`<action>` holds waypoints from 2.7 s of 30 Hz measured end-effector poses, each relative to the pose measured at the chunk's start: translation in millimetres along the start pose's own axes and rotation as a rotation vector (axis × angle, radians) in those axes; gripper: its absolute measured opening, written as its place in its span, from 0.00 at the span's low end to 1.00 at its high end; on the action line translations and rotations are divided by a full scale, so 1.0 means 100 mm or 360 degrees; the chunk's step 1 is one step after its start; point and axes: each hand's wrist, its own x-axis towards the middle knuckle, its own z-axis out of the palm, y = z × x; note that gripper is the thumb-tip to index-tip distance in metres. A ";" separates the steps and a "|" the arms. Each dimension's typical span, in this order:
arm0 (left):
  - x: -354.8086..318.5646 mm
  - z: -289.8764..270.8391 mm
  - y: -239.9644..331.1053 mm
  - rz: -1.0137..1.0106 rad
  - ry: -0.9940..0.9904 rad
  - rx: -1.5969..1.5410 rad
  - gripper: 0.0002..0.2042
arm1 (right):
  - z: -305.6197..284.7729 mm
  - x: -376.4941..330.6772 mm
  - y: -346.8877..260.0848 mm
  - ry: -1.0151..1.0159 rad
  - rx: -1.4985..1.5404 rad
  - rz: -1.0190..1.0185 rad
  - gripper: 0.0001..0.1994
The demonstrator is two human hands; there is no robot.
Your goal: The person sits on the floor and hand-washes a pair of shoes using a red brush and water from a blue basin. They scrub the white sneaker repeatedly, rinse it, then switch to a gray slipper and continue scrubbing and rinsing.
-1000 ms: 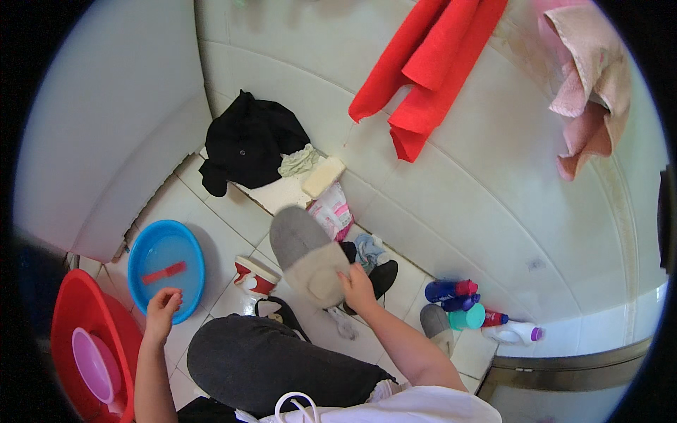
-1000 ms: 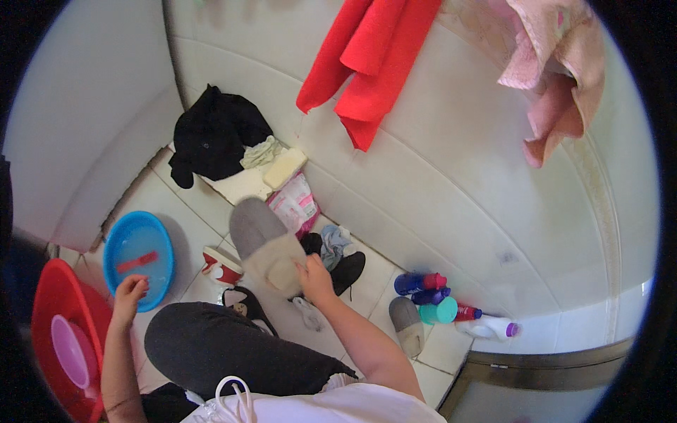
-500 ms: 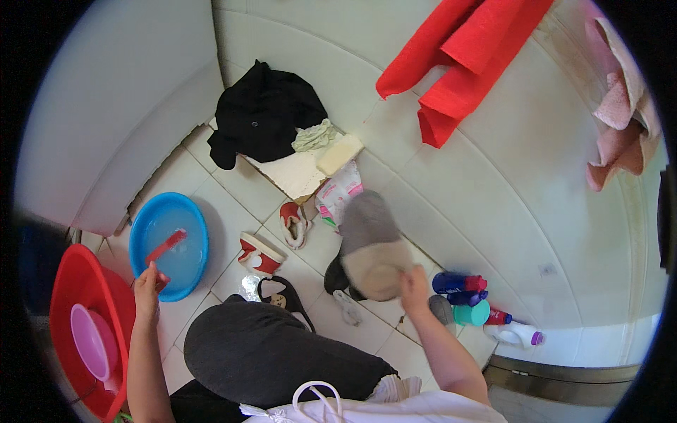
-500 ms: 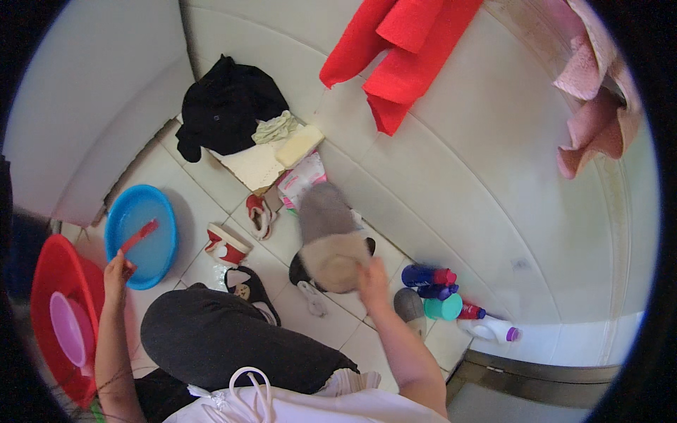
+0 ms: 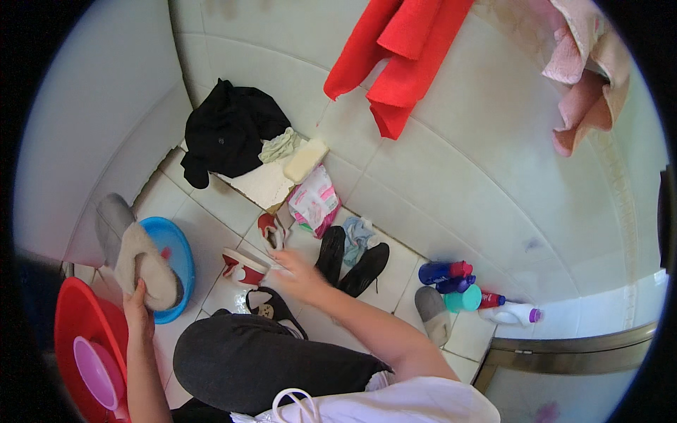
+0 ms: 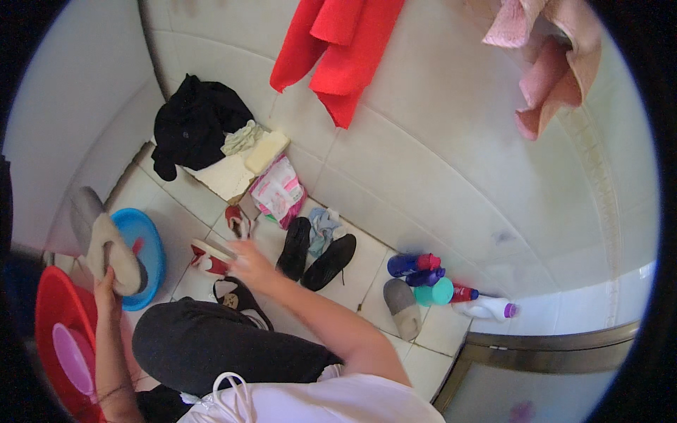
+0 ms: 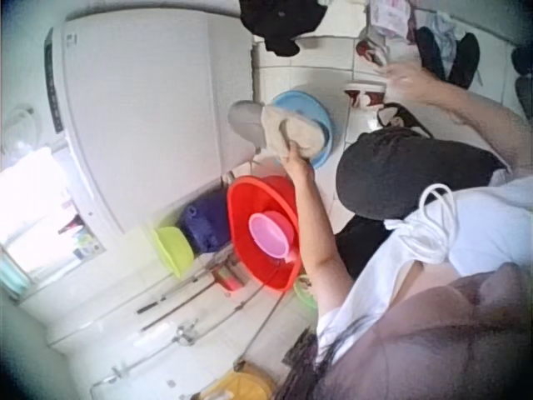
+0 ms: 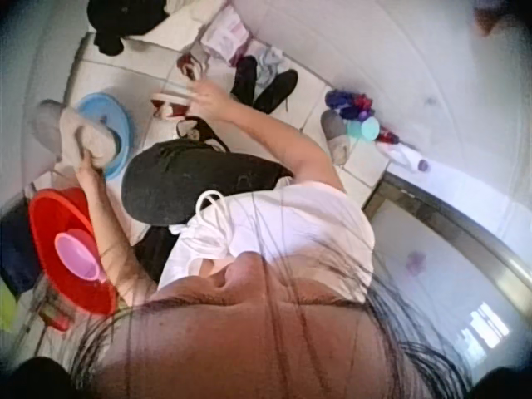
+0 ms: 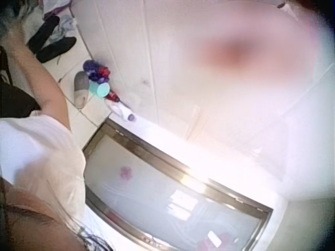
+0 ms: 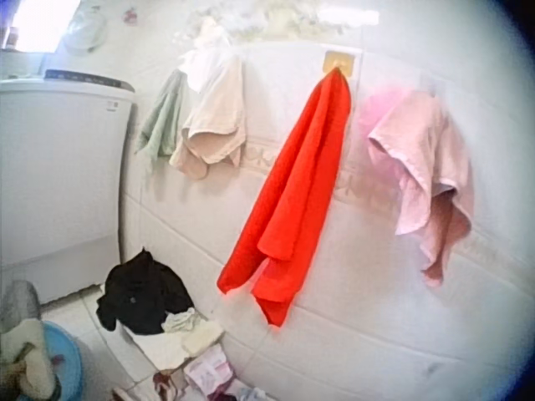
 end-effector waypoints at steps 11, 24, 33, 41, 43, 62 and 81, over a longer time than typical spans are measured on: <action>-0.16 -1.04 0.20 -0.0487 0.0436 0.0054 0.25 | -2.82 -4.53 0.91 0.1284 -0.0932 0.2514 0.31; -0.65 -1.47 0.22 -0.0496 0.0456 0.0034 0.27 | -2.32 -3.51 0.34 0.1710 0.0748 0.2107 0.23; -0.55 -1.58 0.11 -0.0140 0.0727 0.1150 0.26 | -1.35 -1.13 0.05 0.0320 0.1052 0.1397 0.19; -0.82 -1.08 0.42 0.0393 0.0450 0.1582 0.13 | -0.11 0.25 0.54 -0.0430 -0.0236 0.1223 0.17; -0.85 -1.02 0.47 0.0417 0.0467 0.1710 0.12 | 0.16 0.60 0.44 -0.0474 -0.0618 0.0843 0.19; -0.51 -2.09 -0.75 -0.0530 0.0743 0.1119 0.15 | 3.87 2.30 -0.35 -0.2359 -0.1623 -0.0898 0.15; -0.44 -1.91 -0.59 0.0735 0.0036 0.2742 0.13 | 4.18 1.70 0.80 -0.1496 0.0245 0.1210 0.23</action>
